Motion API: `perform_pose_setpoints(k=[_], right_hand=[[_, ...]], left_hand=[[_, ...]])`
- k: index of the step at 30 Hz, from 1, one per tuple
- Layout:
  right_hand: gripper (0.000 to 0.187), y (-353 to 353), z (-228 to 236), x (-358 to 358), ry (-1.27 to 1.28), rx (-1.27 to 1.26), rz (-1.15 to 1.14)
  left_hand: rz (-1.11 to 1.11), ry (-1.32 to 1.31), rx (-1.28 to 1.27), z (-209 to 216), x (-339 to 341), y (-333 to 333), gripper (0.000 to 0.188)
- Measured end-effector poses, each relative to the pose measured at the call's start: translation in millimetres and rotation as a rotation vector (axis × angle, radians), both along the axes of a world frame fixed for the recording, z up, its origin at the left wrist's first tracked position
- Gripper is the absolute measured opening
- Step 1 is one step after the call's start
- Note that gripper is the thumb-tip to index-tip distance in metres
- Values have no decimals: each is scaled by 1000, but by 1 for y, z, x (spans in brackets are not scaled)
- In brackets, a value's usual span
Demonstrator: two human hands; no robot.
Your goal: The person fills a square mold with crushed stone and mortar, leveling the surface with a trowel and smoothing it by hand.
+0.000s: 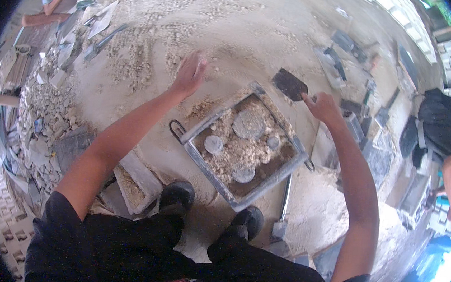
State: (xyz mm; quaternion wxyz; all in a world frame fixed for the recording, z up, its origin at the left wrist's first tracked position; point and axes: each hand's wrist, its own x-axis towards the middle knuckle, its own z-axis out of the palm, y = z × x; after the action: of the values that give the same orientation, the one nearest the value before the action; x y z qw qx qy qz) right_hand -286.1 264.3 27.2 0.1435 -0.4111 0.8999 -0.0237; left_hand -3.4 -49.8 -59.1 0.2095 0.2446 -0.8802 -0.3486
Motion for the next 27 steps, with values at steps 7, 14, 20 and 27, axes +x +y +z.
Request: perform_pose_setpoints(k=[7, 14, 20, 27], right_hand=[[67, -110, -43, -11, -145, 51, 329], [63, -255, -66, 73, -273, 26, 461], [61, -275, -74, 88, -255, -53, 472], [63, -238, -44, 68, -311, -80, 411]], left_hand=[[342, -172, -23, -40, 35, -68, 74], [353, -144, -38, -67, 20, -108, 70], [195, -24, 0, -60, -1, -79, 66], [49, 12, -124, -17, -15, -44, 64]])
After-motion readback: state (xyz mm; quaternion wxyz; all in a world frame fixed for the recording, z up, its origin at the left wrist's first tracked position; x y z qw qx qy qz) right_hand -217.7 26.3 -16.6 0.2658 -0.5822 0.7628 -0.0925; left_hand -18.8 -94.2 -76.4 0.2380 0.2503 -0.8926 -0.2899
